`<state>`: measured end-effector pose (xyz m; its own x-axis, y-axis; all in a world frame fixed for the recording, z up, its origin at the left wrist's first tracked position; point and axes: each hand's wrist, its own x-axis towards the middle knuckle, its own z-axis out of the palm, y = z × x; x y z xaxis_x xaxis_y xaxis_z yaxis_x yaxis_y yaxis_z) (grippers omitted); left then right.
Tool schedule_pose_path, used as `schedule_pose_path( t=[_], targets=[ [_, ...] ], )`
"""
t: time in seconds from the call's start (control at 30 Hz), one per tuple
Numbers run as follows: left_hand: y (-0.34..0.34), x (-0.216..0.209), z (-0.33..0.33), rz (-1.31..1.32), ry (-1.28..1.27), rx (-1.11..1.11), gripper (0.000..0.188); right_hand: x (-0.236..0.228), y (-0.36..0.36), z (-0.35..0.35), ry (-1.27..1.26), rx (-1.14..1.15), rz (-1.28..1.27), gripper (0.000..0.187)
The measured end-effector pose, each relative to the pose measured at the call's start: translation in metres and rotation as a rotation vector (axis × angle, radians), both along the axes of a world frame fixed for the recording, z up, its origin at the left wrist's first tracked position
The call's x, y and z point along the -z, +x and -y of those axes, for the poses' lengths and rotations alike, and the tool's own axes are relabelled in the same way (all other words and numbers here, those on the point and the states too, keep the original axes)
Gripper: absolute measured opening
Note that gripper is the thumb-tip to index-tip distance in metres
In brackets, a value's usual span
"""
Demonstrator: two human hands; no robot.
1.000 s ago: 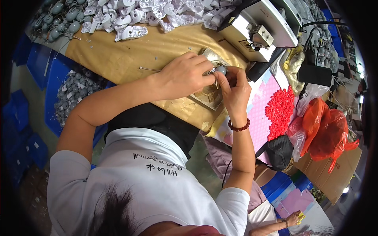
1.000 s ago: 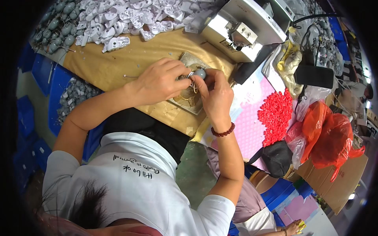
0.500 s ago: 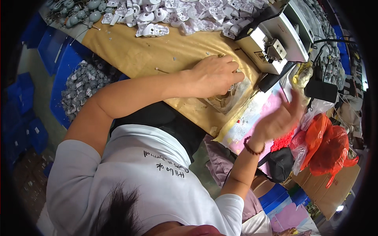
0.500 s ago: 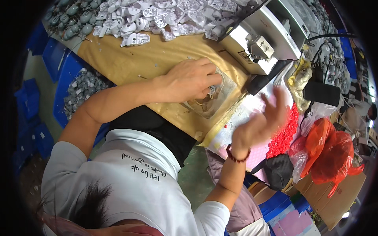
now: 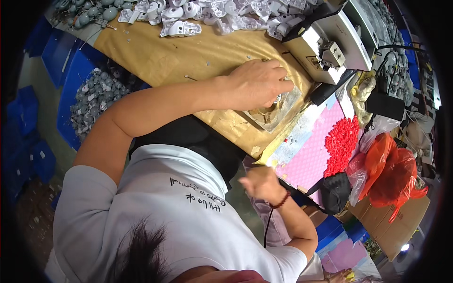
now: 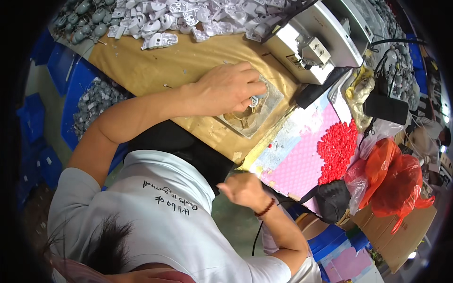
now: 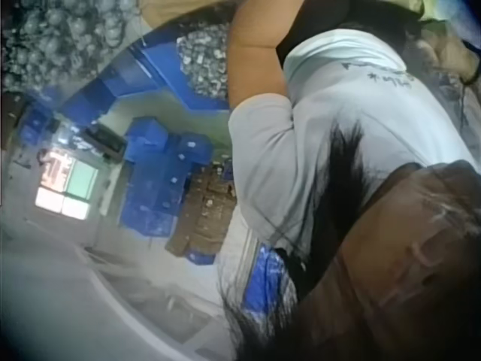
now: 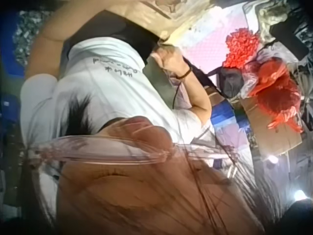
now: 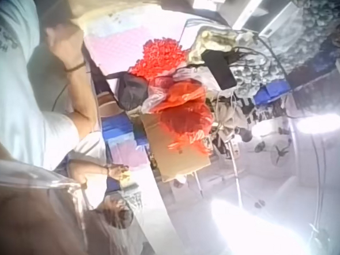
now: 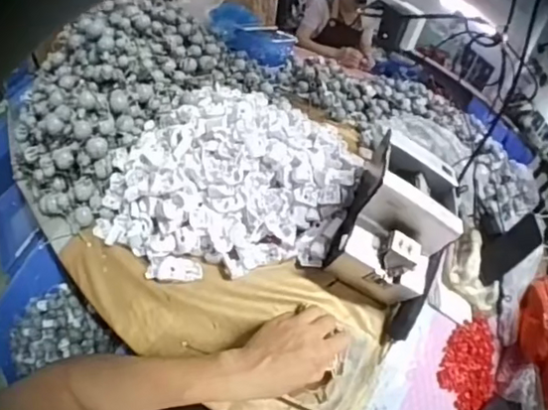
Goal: Assembling small spherical toy parts using white paper-like inserts and an electric screwdriver.
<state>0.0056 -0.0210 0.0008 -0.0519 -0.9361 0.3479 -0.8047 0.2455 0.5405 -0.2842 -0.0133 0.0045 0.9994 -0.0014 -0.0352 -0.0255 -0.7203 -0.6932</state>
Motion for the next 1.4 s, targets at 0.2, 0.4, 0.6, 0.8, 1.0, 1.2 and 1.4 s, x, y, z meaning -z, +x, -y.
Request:
schedule_pose_path(
  t=[0.2,0.4,0.6,0.8,1.0,1.2,1.4],
  targets=[
    [0.004,0.004,-0.005,0.008,-0.003,-0.038,0.028,-0.042,0.044,0.141,-0.088,0.969,0.576,0.026],
    [-0.003,-0.001,-0.002,0.017,-0.016,-0.049,0.029,-0.001,0.087,0.269,0.197,1.144,0.351,0.031],
    [-0.006,-0.002,-0.005,0.033,-0.032,-0.125,0.03,0.01,0.104,0.26,0.066,1.335,0.656,0.031],
    [-0.006,-0.002,-0.006,0.012,0.018,-0.119,0.031,-0.128,0.13,0.183,0.503,0.735,1.203,0.041],
    [-0.007,0.0,-0.007,-0.017,0.048,-0.116,0.031,-0.147,0.187,0.195,0.426,0.675,1.199,0.048],
    [-0.008,0.002,-0.006,-0.016,0.021,-0.138,0.026,-0.119,0.216,0.21,0.579,0.776,0.971,0.049],
    [-0.005,0.001,-0.007,-0.003,-0.016,-0.128,0.026,-0.122,0.19,0.146,0.76,0.752,0.819,0.056]
  ],
)
